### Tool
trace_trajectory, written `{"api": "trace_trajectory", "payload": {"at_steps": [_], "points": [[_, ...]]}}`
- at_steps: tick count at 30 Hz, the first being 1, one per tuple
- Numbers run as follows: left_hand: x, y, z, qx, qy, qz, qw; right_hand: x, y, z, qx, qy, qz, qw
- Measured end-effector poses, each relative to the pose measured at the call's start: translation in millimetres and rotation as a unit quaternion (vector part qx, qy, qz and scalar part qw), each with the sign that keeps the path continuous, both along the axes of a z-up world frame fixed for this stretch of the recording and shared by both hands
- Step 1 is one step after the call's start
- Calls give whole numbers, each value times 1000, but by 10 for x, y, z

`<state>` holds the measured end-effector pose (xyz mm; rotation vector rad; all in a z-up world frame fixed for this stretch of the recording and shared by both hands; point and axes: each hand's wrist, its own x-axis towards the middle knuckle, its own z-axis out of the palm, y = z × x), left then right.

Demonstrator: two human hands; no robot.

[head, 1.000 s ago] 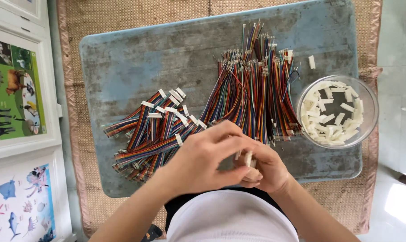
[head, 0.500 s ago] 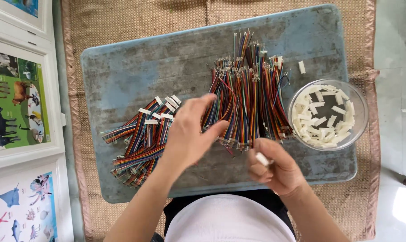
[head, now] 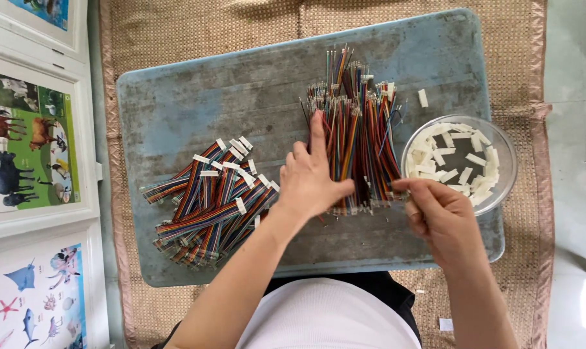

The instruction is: Attaching plastic connectors to the ends of ribbon cables to assemble wire harnesses.

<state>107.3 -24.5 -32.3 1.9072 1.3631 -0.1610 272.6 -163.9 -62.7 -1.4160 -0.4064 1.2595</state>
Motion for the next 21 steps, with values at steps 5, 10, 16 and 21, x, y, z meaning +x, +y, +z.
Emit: {"api": "trace_trajectory", "payload": {"at_steps": [5,10,16,21], "points": [[-76,134,29,-84,-84,72,990,-117,58,154,-72,-193,79,975],[-257,280,-309,-200,-246,167,934,-211,138,232,-175,-329,141,917],[-366,308,-463,-278,-478,246,796,-135,145,-52,-140,-237,156,949],[-529,490,-832,-205,-391,118,889,-221,141,-377,-95,-149,193,965]]}}
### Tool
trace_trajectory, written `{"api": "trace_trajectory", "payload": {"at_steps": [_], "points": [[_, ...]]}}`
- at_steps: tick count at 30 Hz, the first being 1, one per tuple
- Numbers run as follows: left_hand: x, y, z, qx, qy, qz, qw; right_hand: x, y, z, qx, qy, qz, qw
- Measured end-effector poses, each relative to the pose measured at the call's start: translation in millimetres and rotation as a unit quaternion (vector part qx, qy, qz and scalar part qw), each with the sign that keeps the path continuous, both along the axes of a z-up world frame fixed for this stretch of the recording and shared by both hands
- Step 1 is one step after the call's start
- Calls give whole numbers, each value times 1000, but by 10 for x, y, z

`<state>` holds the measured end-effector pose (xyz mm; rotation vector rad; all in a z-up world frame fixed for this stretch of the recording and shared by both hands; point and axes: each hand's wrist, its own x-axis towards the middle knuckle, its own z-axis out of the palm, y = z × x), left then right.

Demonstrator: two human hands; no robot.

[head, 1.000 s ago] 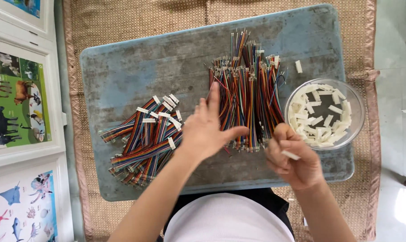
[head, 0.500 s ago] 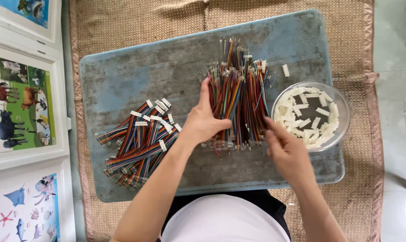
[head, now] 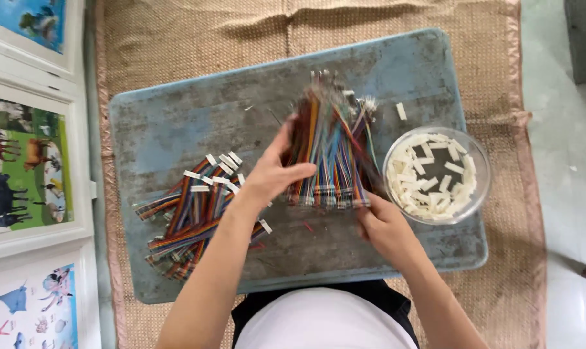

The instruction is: Attaching plastic connectors to the ends of ribbon cables to assemble wire harnesses.

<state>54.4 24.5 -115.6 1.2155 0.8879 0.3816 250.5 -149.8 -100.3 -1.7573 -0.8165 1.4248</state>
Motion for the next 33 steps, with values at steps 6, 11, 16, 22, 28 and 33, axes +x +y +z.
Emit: {"api": "trace_trajectory", "payload": {"at_steps": [6,11,16,22,28,33], "points": [[16,-69,546,136,230,-61,962,100,1,845,-109,-187,139,966],[-116,-270,875,183,238,-51,952,277,-11,763,-127,-181,104,970],[-336,-458,737,392,204,-98,891,96,74,835,-44,-100,34,993],[-200,-561,731,588,144,-25,796,-296,217,647,-26,88,13,996],[-73,-842,1056,680,89,-55,725,-438,141,413,-12,264,-107,959],[-126,-868,1184,89,4,-31,996,-325,-11,744,-24,355,-36,934]]}}
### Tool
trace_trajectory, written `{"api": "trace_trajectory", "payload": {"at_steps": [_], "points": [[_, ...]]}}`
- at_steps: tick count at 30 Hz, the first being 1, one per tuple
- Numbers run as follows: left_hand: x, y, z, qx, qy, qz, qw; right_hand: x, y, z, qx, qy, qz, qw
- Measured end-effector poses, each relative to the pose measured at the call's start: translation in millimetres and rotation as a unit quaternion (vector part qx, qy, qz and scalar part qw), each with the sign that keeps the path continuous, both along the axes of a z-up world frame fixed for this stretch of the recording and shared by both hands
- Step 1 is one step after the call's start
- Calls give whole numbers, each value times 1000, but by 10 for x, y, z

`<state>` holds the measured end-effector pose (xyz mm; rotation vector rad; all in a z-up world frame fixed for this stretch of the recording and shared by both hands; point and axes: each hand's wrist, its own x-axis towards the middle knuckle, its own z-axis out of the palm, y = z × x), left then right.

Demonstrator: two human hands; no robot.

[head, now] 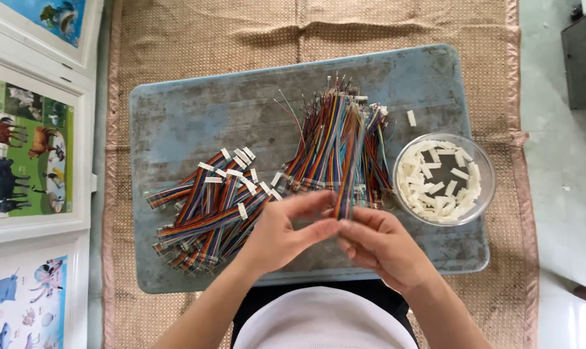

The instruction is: Attaching plastic connectors to the ends of ribbon cables to assemble wire harnesses.

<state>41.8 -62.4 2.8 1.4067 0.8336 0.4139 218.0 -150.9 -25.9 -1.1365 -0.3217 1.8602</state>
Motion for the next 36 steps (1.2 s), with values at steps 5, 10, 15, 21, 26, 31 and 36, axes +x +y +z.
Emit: {"api": "trace_trajectory", "payload": {"at_steps": [5,10,15,21,26,31,36], "points": [[76,-172,-237,-198,-123,32,972,-12,-65,-85,29,-87,64,994],[177,-157,-162,-220,-103,96,965,-38,-4,45,72,-194,80,975],[212,-159,-188,-218,-166,159,949,-57,-8,41,56,-181,113,975],[114,179,169,-173,-104,148,968,-77,3,140,13,-182,161,970],[91,343,24,-266,-231,213,911,-188,-90,113,-4,-156,168,974],[97,250,50,-176,-250,164,938,-63,-89,81,45,-170,301,937],[111,110,289,13,-79,-1,997,127,111,172,73,-176,-74,979]]}}
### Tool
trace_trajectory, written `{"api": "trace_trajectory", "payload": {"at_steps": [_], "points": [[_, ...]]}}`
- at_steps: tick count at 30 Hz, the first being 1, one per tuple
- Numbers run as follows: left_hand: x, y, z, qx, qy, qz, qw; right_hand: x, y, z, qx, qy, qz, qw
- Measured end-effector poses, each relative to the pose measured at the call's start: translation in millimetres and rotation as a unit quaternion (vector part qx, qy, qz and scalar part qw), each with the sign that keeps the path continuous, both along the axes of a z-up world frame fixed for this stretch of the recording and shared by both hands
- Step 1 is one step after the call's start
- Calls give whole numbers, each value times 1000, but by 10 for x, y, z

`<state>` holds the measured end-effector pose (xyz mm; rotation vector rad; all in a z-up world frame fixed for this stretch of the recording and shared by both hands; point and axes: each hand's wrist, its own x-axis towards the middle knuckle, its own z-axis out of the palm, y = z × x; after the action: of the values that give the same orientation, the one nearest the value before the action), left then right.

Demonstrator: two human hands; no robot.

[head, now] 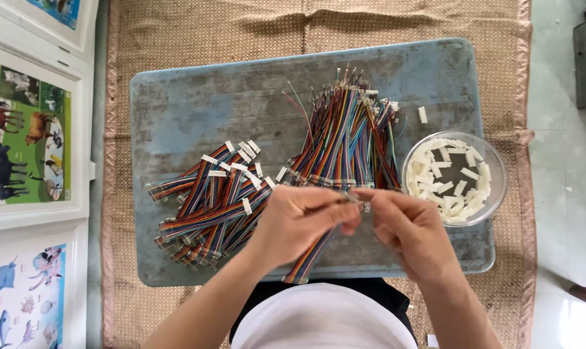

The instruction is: Attaching plastic connectors to the ends of ribbon cables to assemble wire harnesses.

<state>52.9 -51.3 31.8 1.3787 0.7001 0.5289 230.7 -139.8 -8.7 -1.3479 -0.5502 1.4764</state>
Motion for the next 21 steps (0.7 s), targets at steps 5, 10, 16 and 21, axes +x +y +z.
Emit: {"api": "trace_trajectory", "payload": {"at_steps": [5,10,16,21], "points": [[11,-132,-160,39,-5,39,998,-251,160,342,60,-101,-43,992],[-37,-116,-95,33,8,19,999,-332,147,284,51,-66,-72,994],[-65,-93,-210,-137,-69,-4,988,-381,112,167,63,45,-70,995],[-84,-72,-306,-250,-105,-17,962,-300,33,-80,33,4,-55,998]]}}
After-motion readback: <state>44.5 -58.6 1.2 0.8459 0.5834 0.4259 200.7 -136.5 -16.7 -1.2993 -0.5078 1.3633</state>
